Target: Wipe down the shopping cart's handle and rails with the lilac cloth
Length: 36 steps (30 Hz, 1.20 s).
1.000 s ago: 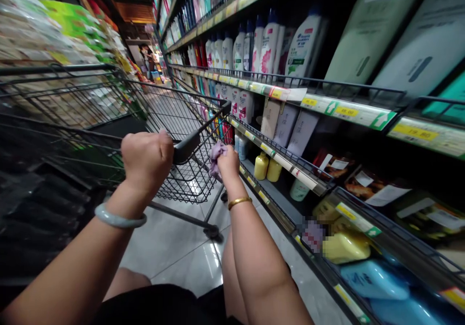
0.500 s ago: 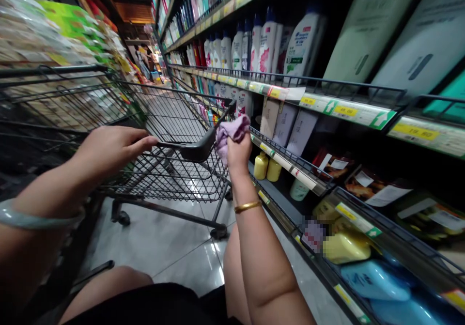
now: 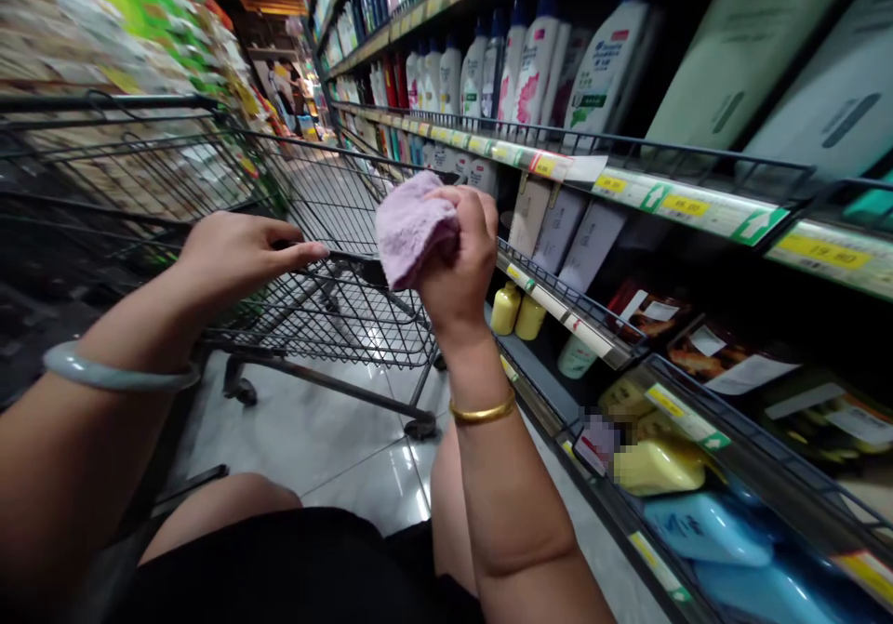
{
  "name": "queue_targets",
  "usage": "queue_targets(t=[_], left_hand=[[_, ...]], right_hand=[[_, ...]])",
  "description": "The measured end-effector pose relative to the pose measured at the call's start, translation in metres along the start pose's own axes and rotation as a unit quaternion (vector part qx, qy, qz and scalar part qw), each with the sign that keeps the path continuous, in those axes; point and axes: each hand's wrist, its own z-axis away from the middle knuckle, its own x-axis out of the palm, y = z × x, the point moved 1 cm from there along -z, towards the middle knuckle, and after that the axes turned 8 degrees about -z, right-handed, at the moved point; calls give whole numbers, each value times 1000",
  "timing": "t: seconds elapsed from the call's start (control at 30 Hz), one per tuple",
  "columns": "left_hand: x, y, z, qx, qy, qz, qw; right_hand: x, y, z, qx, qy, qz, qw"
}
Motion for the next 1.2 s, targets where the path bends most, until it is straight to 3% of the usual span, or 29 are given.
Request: queue_targets(t=[0.1,0.2,0.27,0.47,0.63,0.8,0.87,1.07,1.13,1.2], left_hand=[[2,2,1,12,36,4,999],[2,5,1,19,41,9,999],[2,6,1,18,44,12,999],[5,5,0,28,74,16,997],[5,7,-2,29,63,14,998],[6,7,-4,30,69,13,997],[7,8,-5,28,71,7,997],[5,14,-6,30,72,7,997],[4,15,-5,29,69,5,997],[4,15,-5,30,69,-6,997]], right_hand=[[0,-7,1,9,49,50,998],[6,8,8,142,76,43,986],[7,7,9,182,85,14,980],[-1,-35,-3,-17,22,34,999],[0,-22,0,50,75,72,993],[6,-56,2,-37,-2,36,999],[11,-61,5,-53,-4,16,998],[21,-46,12,6,111,5,994],[25,-54,14,-13,90,28,995],[29,-63,18,-58,30,57,996]])
